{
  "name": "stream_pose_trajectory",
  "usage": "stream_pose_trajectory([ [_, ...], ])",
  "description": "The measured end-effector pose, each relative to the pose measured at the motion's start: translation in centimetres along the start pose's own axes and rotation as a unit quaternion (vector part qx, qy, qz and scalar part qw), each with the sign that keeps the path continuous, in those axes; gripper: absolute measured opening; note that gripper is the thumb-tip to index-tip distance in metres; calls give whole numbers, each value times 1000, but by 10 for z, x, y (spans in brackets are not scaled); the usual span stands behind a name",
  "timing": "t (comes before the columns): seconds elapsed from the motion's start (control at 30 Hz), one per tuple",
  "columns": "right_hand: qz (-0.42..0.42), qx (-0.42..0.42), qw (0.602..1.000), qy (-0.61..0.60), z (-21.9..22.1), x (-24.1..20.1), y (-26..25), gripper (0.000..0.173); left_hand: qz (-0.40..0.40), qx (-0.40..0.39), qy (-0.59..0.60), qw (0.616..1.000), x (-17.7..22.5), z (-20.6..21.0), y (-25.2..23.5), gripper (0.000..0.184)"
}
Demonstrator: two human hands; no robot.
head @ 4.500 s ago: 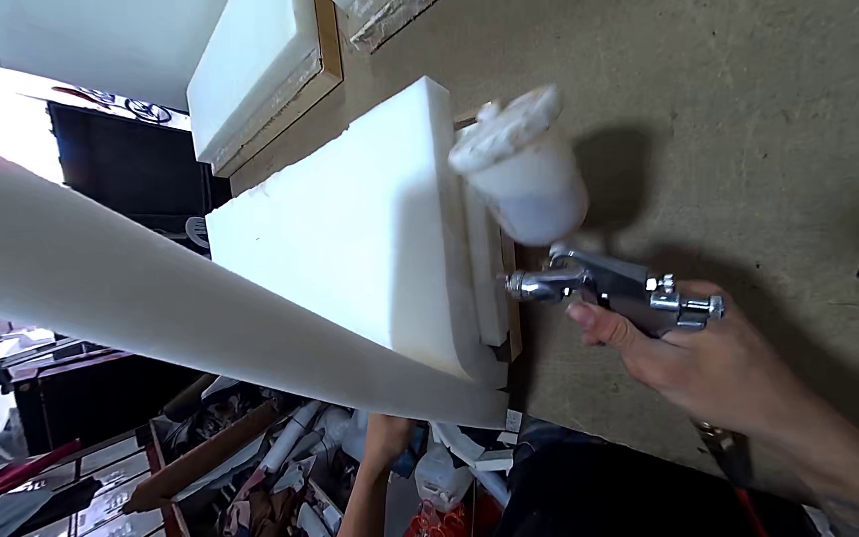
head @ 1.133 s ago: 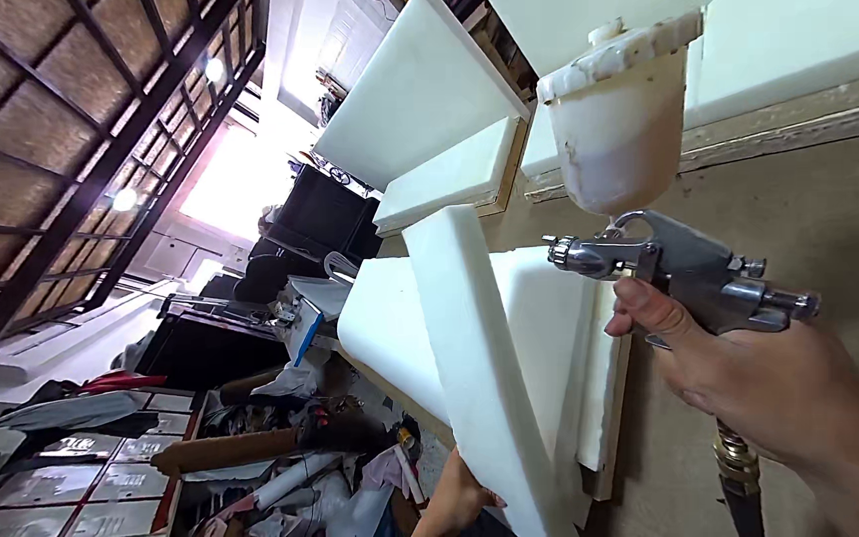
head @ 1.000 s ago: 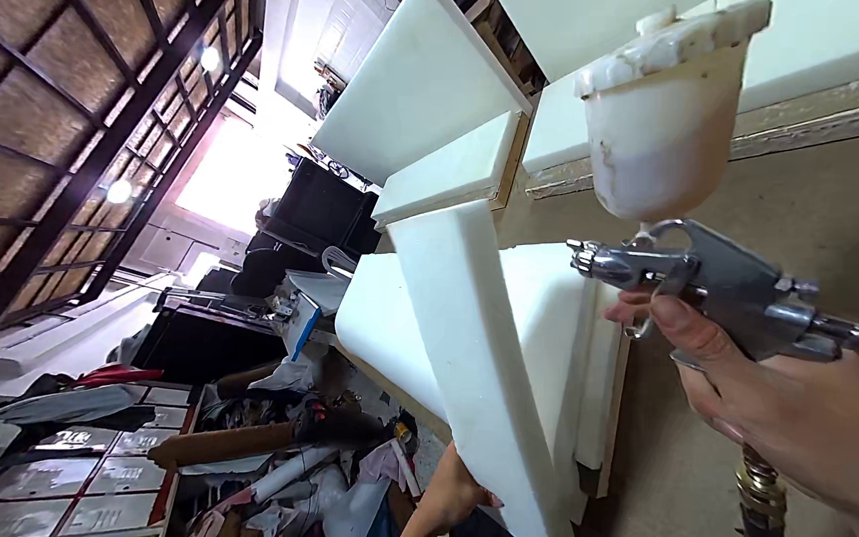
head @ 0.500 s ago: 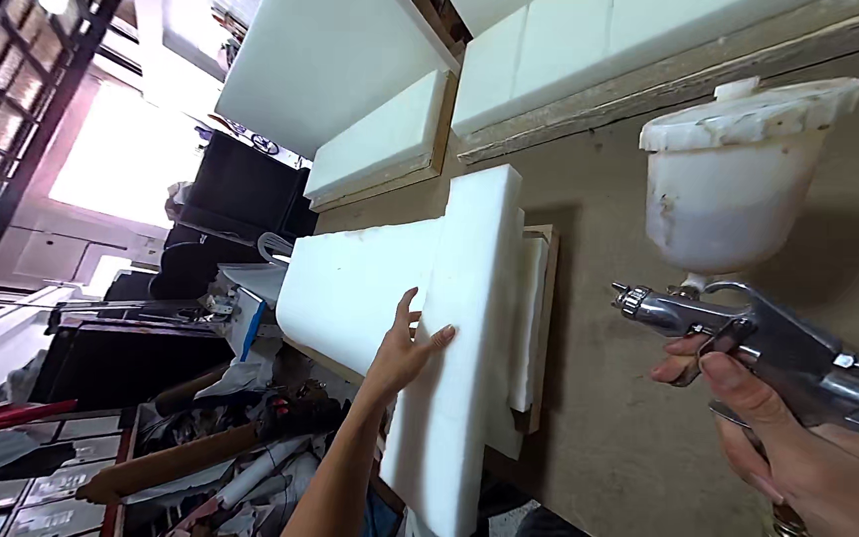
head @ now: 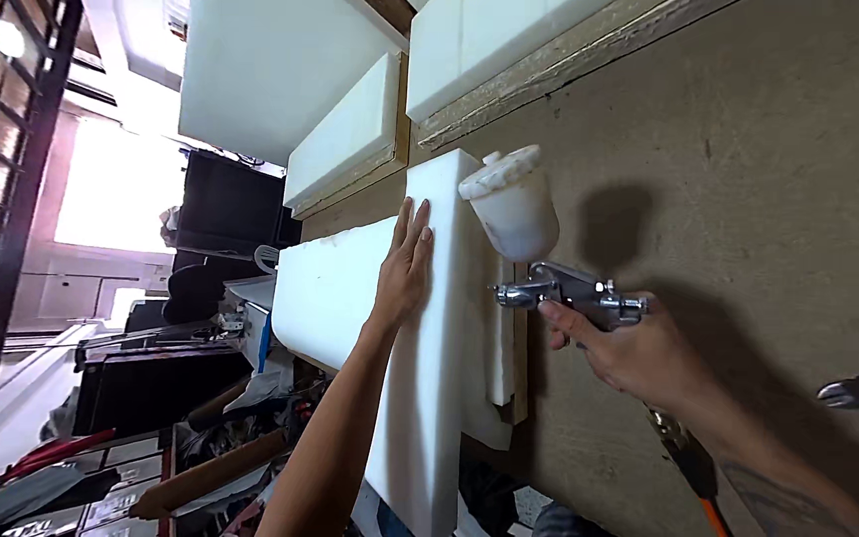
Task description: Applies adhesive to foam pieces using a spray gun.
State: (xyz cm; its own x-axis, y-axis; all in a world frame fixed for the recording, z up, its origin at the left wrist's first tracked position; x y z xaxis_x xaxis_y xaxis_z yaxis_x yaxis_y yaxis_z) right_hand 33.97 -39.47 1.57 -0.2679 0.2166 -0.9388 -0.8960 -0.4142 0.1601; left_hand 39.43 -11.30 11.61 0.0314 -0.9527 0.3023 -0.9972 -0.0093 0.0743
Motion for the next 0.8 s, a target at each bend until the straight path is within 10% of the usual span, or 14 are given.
stream_pose_trajectory([
  [0.8,-6,102,995,-13,-43,-41,-109,38,-64,0,-3,998,-10,4,0,50],
])
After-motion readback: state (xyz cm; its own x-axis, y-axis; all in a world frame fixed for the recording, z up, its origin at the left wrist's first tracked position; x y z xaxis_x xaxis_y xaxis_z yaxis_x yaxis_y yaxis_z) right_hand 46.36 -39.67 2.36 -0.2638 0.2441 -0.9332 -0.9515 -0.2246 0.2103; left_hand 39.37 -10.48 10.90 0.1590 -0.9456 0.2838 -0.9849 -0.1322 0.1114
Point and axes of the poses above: each hand's wrist, its own y-axis away from the middle knuckle, its own z-axis out of the palm, x = y × z, the point moved 6 cm from there along -y, towards the middle knuckle, and after that the axes turned 2 degrees about -x, right-handed, at the moved point
